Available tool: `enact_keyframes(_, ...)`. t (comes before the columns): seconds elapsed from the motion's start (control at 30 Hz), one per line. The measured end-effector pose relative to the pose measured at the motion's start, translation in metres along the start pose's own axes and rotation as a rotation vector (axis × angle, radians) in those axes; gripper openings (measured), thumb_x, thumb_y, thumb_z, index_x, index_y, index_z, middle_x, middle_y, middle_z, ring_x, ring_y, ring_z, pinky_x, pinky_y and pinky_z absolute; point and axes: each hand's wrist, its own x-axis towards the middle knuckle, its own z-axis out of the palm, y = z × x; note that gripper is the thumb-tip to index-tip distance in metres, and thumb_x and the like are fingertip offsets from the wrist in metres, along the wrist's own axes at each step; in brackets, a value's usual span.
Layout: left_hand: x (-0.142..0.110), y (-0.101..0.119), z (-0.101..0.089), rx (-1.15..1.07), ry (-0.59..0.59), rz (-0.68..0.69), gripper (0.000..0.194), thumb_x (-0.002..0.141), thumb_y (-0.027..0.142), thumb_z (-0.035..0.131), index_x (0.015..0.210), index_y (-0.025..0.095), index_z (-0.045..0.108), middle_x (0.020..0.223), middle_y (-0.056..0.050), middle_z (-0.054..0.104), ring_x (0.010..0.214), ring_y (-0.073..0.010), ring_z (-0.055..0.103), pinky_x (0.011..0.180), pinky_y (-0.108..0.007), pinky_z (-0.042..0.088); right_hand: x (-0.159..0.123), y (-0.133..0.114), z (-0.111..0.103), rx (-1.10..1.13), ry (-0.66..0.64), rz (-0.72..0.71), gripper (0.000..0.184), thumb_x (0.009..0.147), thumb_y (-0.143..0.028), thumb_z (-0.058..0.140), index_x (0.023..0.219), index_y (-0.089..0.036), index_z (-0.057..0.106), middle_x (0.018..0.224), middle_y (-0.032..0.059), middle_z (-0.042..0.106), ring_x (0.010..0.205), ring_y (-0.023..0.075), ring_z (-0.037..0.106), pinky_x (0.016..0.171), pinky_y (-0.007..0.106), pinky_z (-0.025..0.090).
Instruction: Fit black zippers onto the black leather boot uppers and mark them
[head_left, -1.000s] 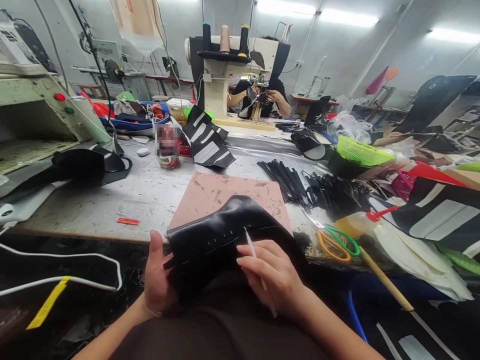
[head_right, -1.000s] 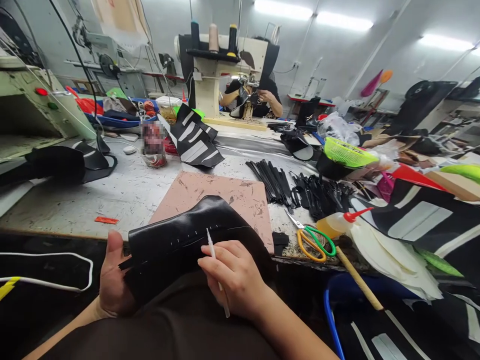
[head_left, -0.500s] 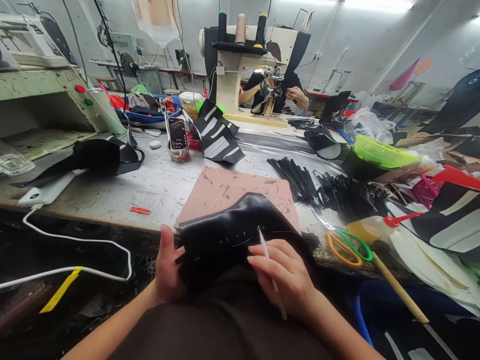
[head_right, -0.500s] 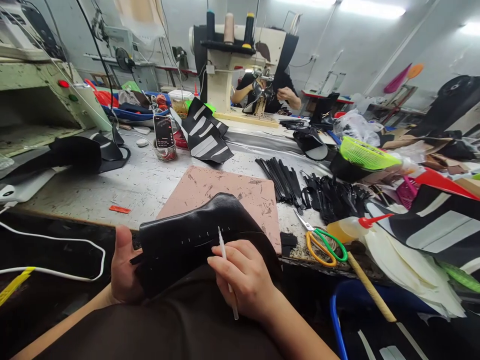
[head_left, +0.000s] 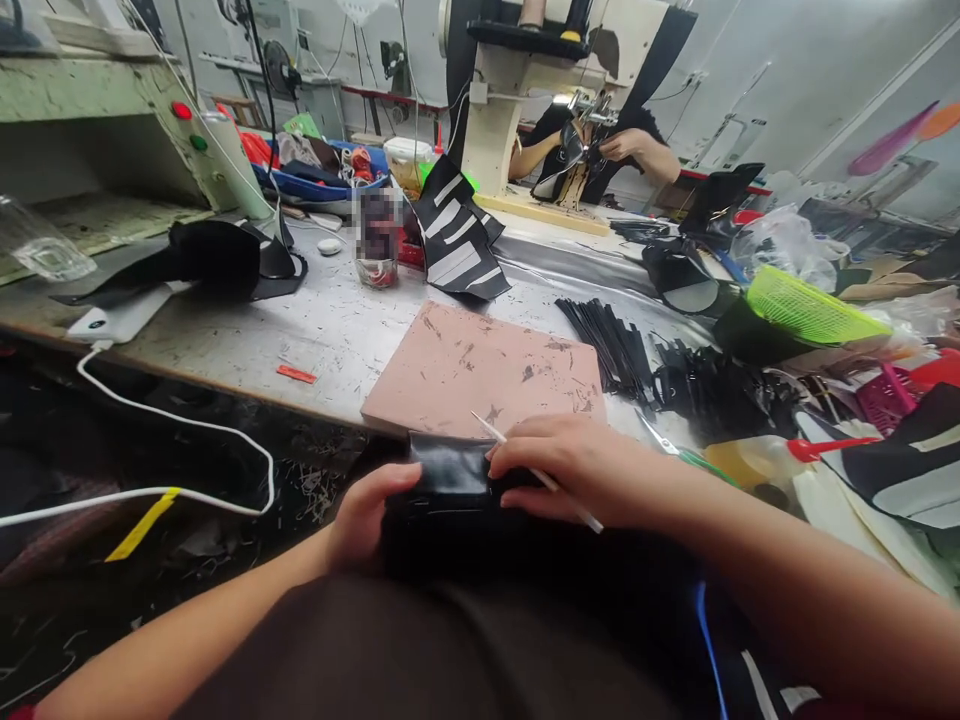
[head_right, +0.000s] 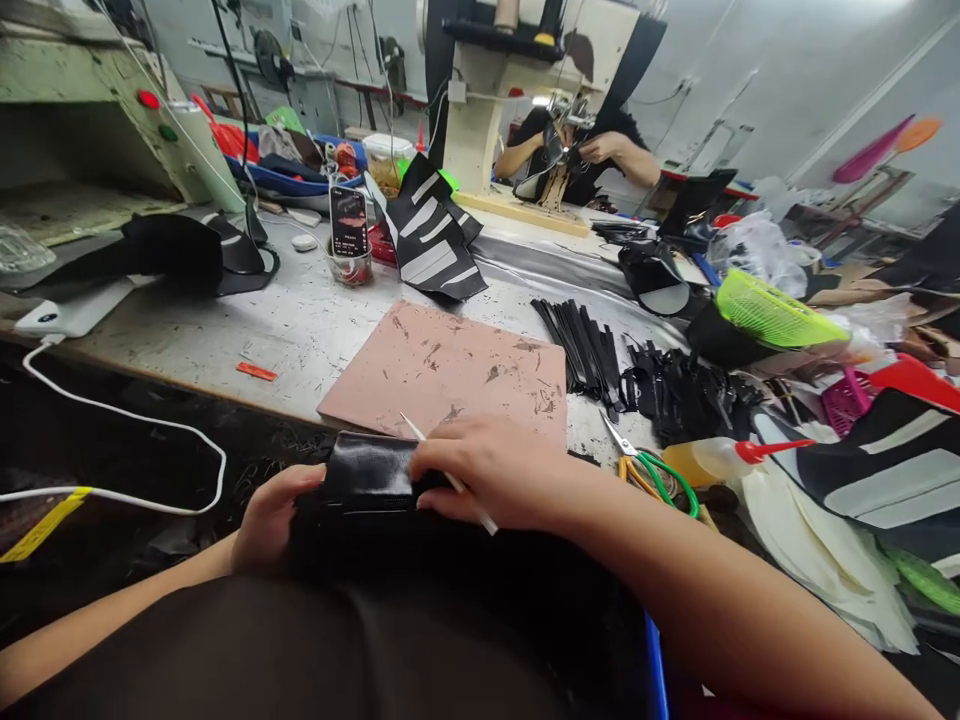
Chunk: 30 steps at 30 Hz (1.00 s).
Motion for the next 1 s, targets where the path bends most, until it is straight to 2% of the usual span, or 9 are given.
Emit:
enact_keyframes(0.1, 0.003, -0.004, -0.002, 0.009, 0.207, -0.138, 0.022, 0.068, 0.025, 0.059, 0.084, 0.011, 0.068, 0.072, -0.007, 0.069, 0.071, -0.0214, 0.064, 0.071, -0.03, 0.046, 0.002, 0.009, 0.022, 0.051, -0.025, 0.027, 0.01, 0.076, -0.014, 0.059, 0.085, -0.018, 0.062, 0.074, 0.0008, 0.064, 0.065, 0.0122, 0.058, 0.06, 0.022, 0.044)
enact_keyframes(0.17, 0.005, -0.007, -0.002, 0.074, 0.314, -0.121, 0.022, 0.065, 0.015, 0.06, 0.085, 0.011, 0.068, 0.071, -0.005, 0.069, 0.064, -0.0188, 0.063, 0.066, -0.028, 0.045, 0.003, 0.013, 0.035, 0.081, -0.023, 0.05, 0.014, 0.074, -0.009, 0.057, 0.083, -0.018, 0.063, 0.07, -0.0001, 0.064, 0.06, 0.011, 0.056, 0.058, 0.021, 0.042)
enact_keyframes(0.27, 0.007, -0.011, -0.003, 0.194, 0.385, -0.051, 0.03, 0.061, 0.007, 0.06, 0.089, 0.013, 0.067, 0.07, -0.003, 0.069, 0.063, -0.0181, 0.062, 0.063, -0.027, 0.044, 0.004, 0.014, 0.048, 0.14, 0.0, 0.078, 0.021, 0.071, -0.005, 0.053, 0.084, -0.018, 0.064, 0.067, -0.0006, 0.065, 0.056, 0.0097, 0.056, 0.056, 0.019, 0.042)
enact_keyframes(0.4, 0.006, -0.013, -0.006, 0.278, 0.404, -0.058, 0.032, 0.059, 0.007, 0.06, 0.09, 0.013, 0.067, 0.069, -0.002, 0.068, 0.063, -0.0179, 0.061, 0.063, -0.027, 0.044, 0.004, 0.012, 0.05, 0.24, 0.062, 0.115, 0.022, 0.074, -0.006, 0.051, 0.087, -0.016, 0.065, 0.069, 0.001, 0.067, 0.057, 0.0092, 0.058, 0.057, 0.018, 0.043)
enact_keyframes(0.67, 0.006, -0.01, -0.008, 0.396, 0.367, -0.063, 0.034, 0.061, 0.009, 0.062, 0.094, 0.014, 0.065, 0.074, -0.003, 0.067, 0.065, -0.0176, 0.06, 0.059, -0.026, 0.043, 0.004, 0.002, 0.049, 0.289, 0.146, 0.299, 0.021, 0.071, -0.006, 0.053, 0.084, -0.018, 0.064, 0.065, -0.0018, 0.063, 0.055, 0.0079, 0.055, 0.055, 0.018, 0.041)
enact_keyframes(0.87, 0.007, -0.01, -0.008, 0.445, 0.371, -0.096, 0.037, 0.059, 0.011, 0.062, 0.095, 0.014, 0.064, 0.074, -0.002, 0.067, 0.067, -0.0186, 0.059, 0.06, -0.026, 0.043, 0.005, -0.001, 0.048, 0.328, 0.131, 0.382, 0.018, 0.071, -0.007, 0.053, 0.082, -0.017, 0.063, 0.062, -0.0031, 0.061, 0.055, 0.0081, 0.053, 0.055, 0.019, 0.039)
enact_keyframes(1.0, 0.007, -0.008, -0.016, 0.547, 0.357, -0.125, 0.039, 0.061, 0.019, 0.065, 0.1, 0.016, 0.061, 0.083, -0.004, 0.066, 0.079, -0.0223, 0.06, 0.066, -0.029, 0.044, 0.006, 0.004, 0.049, 0.378, 0.092, 0.425, 0.013, 0.073, -0.009, 0.053, 0.079, -0.017, 0.061, 0.069, -0.0014, 0.063, 0.064, 0.0104, 0.056, 0.061, 0.021, 0.042)
